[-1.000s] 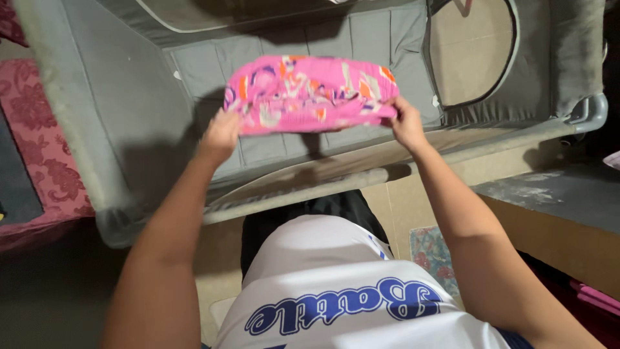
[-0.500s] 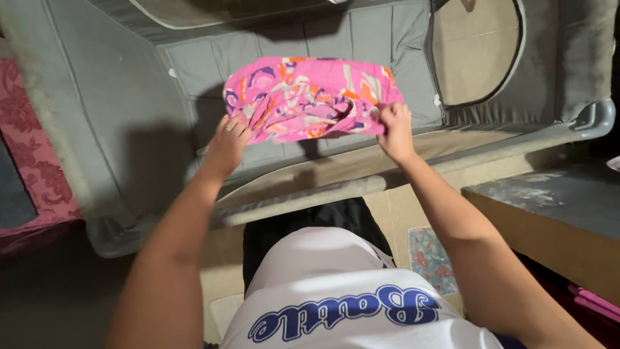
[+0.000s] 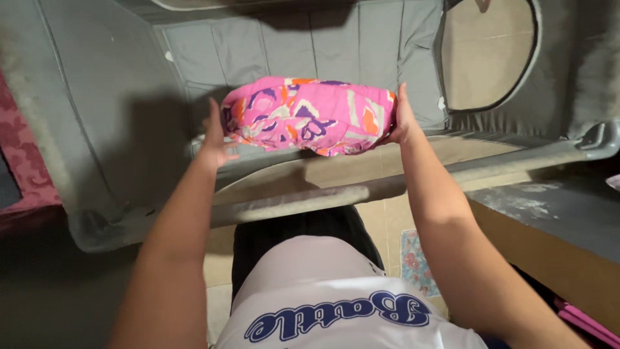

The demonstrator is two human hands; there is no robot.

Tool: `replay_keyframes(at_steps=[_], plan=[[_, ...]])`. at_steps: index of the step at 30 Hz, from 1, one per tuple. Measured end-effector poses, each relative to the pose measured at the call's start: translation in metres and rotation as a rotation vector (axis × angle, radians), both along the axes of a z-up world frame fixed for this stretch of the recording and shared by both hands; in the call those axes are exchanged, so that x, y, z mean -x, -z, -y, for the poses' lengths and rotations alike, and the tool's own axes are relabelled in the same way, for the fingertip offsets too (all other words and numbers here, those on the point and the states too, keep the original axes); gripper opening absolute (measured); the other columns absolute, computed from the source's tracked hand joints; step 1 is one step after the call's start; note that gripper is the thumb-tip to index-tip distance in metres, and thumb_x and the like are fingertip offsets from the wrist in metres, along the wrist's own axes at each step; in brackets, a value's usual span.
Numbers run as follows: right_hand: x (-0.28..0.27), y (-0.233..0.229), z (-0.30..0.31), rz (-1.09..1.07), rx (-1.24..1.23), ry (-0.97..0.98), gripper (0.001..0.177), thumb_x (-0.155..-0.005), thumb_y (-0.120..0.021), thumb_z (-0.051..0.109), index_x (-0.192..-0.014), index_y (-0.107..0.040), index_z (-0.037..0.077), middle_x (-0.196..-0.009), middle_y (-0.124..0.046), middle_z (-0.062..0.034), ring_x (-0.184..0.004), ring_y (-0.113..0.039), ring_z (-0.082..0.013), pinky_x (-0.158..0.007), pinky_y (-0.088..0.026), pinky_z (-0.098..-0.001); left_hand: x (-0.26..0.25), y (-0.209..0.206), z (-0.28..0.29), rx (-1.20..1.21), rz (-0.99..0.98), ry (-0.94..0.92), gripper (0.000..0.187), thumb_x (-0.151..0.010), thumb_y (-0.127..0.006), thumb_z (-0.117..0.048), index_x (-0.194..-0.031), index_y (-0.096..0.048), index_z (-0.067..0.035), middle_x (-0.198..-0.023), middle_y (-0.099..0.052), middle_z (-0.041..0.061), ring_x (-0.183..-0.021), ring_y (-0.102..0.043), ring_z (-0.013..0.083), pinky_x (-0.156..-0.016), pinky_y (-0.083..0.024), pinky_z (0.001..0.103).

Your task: The person removes stuffed toys and bedding from a baby crib, sweeps the interior with a broom, and then replaces the bedding and toys.

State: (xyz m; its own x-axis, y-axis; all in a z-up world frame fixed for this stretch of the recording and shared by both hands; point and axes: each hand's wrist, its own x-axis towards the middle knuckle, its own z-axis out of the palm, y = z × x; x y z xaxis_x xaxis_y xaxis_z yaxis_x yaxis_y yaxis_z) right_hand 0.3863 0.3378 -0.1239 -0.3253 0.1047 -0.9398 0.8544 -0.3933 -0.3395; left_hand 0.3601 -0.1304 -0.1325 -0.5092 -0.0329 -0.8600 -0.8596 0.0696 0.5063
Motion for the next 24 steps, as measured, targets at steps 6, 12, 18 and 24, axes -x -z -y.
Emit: replay_keyframes(at_steps=[6, 12, 18, 24], plan=[[-0.028, 0.1, -0.024, -0.038, 0.582, 0.004, 0.065, -0.104, -0.047, 0.061, -0.145, -0.057, 0.012, -0.148, -0.063, -0.0101, -0.137, -0.058, -0.0331, -0.119, -0.039, -0.0631, 0.041, 0.014, 0.008, -0.208, 0.617, -0.094, 0.12, -0.063, -0.05, -0.096, -0.152, -0.045, -0.016, -0.159, -0.046, 0.023, -0.138, -0.042, 0.0571, -0.107, -0.027, 0.078], [-0.067, 0.139, -0.014, 0.088, 0.445, -0.006, 0.081, -0.098, -0.035, 0.071, -0.143, -0.055, 0.006, -0.143, -0.062, -0.0126, -0.131, -0.058, -0.0323, -0.115, -0.038, -0.0515, 0.012, 0.067, 0.009, -0.093, 0.707, 0.12, 0.127, -0.06, -0.064, -0.095, -0.145, -0.055, -0.001, -0.147, -0.059, 0.02, -0.134, -0.049, 0.0439, -0.104, -0.032, 0.072], [-0.074, 0.15, 0.02, -0.133, 0.654, -0.075, 0.059, -0.104, -0.052, 0.042, -0.15, -0.051, 0.006, -0.15, -0.058, -0.0095, -0.138, -0.057, -0.0245, -0.122, -0.039, -0.0403, -0.035, 0.163, 0.039, -0.345, 0.503, 0.084, 0.09, -0.071, -0.071, -0.064, -0.138, -0.058, -0.004, -0.136, -0.065, 0.018, -0.118, -0.064, 0.0337, -0.098, -0.051, 0.055], [-0.054, 0.058, 0.08, -0.171, 0.174, -0.243, 0.053, -0.093, -0.061, 0.022, -0.141, -0.056, 0.0, -0.127, -0.068, -0.0134, -0.113, -0.066, -0.0246, -0.097, -0.054, -0.0385, -0.088, 0.17, 0.128, -0.236, 0.132, 0.163, 0.079, -0.085, -0.072, -0.043, -0.147, -0.042, -0.005, -0.14, -0.057, 0.016, -0.125, -0.059, 0.0262, -0.103, -0.05, 0.041]])
